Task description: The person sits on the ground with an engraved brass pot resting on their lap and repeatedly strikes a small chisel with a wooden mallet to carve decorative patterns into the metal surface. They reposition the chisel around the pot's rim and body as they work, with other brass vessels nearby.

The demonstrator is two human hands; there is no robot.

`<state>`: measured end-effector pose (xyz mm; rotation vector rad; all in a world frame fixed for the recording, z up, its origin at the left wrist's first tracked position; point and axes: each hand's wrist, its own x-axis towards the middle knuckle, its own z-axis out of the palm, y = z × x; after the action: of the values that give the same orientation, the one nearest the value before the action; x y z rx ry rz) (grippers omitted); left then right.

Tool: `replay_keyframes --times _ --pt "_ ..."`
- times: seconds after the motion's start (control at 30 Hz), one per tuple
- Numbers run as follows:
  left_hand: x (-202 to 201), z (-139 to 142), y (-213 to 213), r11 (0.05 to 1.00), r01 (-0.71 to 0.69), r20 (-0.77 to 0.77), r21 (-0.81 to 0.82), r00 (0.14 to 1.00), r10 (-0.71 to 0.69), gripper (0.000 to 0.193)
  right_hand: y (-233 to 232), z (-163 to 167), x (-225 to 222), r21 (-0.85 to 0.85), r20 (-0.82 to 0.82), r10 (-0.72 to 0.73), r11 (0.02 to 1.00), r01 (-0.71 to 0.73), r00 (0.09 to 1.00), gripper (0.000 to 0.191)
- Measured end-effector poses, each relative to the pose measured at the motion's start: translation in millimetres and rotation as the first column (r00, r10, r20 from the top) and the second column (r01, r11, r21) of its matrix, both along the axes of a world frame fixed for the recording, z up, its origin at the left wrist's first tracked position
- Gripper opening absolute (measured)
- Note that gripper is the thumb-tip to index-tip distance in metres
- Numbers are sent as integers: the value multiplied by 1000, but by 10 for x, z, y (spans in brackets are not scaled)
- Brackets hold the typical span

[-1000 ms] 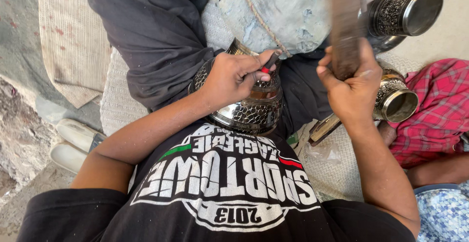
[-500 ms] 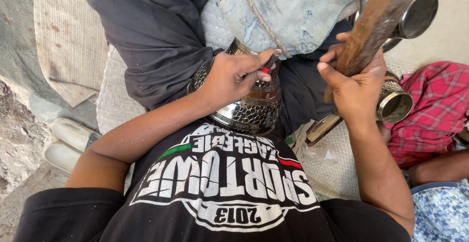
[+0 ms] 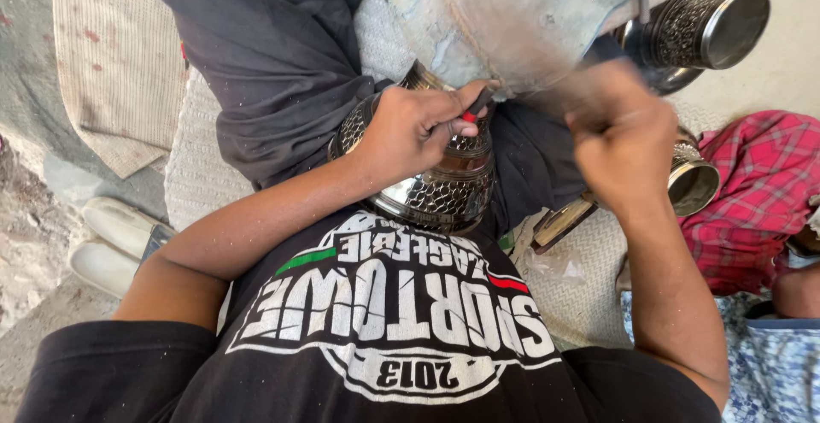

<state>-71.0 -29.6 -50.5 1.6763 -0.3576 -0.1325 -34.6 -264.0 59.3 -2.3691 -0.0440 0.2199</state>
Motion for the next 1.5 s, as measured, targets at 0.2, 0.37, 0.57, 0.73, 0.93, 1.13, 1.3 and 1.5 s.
replay_keyframes --times 0.2,0.37,0.57,0.73,0.93,1.13,1.3,1.5 --pt "-11 -15 5 1000 7 -34 -16 999 -7 18 52 5 -32 141 -45 -61 988 66 997 36" --pt "-2 -17 7 997 17 31 -75 999 -15 24 -11 -16 -117 108 -116 -25 993 38 993 30" --pt "18 56 89 996 83 -154 33 985 -77 33 -180 59 -134 -512 -2 195 842 -168 981 34" --pt "-22 110 92 998 21 -103 -59 994 -27 24 -164 143 -51 -496 50 213 853 -161 976 41" --pt "-64 101 72 990 -21 -193 -141 981 -6 16 -40 92 75 188 -153 -42 980 71 987 42" --pt "-78 80 46 991 -6 -215 -135 976 -23 15 -46 28 118 -93 -140 146 983 -160 979 37" --pt "-61 65 58 985 -19 -230 -172 973 -22 25 14 189 141 -651 -89 403 668 -360 911 37" --pt "-54 57 72 990 2 -203 -139 979 -31 23 40 106 181 225 -157 8 974 28 988 43"
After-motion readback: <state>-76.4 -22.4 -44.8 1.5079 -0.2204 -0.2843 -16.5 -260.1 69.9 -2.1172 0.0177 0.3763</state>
